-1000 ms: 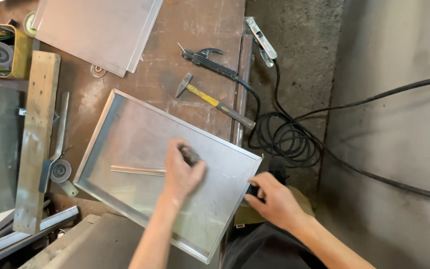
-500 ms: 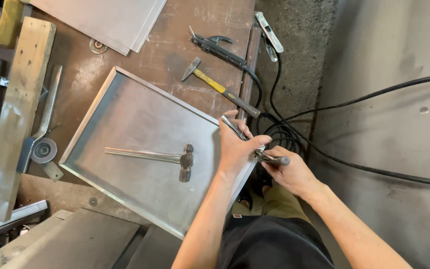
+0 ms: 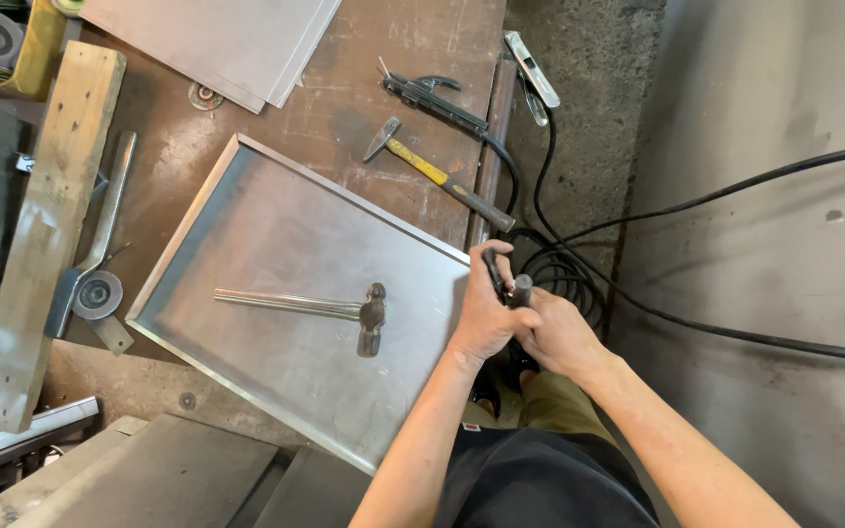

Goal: Fabricating a metal box by welding, hammering, and grinding sheet metal.

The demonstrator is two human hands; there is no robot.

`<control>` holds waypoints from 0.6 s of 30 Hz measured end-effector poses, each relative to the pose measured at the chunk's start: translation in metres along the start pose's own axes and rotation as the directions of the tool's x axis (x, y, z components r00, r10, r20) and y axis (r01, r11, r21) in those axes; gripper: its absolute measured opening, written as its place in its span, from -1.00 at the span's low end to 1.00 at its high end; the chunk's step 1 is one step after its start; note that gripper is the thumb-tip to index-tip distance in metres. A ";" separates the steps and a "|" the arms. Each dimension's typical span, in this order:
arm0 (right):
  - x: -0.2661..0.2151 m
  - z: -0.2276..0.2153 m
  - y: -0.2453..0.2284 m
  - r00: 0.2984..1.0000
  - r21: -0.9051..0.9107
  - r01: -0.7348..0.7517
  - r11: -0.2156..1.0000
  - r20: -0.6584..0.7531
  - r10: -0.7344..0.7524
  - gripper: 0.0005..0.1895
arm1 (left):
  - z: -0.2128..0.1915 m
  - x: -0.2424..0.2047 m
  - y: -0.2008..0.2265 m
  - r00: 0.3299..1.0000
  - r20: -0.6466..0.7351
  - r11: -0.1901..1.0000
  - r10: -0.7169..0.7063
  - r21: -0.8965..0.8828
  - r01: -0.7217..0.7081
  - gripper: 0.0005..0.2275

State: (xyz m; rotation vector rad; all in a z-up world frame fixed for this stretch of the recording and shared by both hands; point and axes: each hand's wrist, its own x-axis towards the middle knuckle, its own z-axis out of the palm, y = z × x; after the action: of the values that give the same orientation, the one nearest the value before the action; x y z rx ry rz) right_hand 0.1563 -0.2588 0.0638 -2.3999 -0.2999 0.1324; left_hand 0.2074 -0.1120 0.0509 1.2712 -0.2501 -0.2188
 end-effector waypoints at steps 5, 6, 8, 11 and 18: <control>-0.013 -0.016 -0.014 0.959 0.162 -0.284 0.945 0.053 0.279 -0.79 | -0.012 0.010 -0.006 0.970 -0.169 0.919 -0.174 -0.382 0.098 -0.06; -0.016 -0.016 -0.013 0.961 0.211 -0.275 0.938 0.032 0.274 -0.80 | -0.011 0.011 -0.001 0.975 -0.160 0.890 -0.154 -0.451 0.067 -0.06; -0.007 -0.017 -0.009 0.968 0.257 -0.242 0.935 -0.006 0.252 -0.81 | -0.010 0.024 0.004 0.983 -0.150 0.860 -0.109 -0.510 0.017 -0.07; -0.013 -0.007 -0.011 0.953 0.297 -0.277 0.914 -0.038 0.302 -0.81 | -0.008 0.013 -0.002 0.980 -0.144 0.872 -0.136 -0.487 0.049 -0.02; -0.001 0.001 -0.008 0.975 0.165 -0.217 0.962 -0.014 0.222 -0.86 | -0.017 -0.003 0.002 0.988 -0.120 0.961 -0.103 -0.267 0.068 0.08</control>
State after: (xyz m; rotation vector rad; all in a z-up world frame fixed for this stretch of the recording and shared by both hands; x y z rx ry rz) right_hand 0.1540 -0.2526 0.0687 -2.2636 -0.0051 0.2110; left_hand 0.2100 -0.0956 0.0477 1.0287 -0.0493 -0.2323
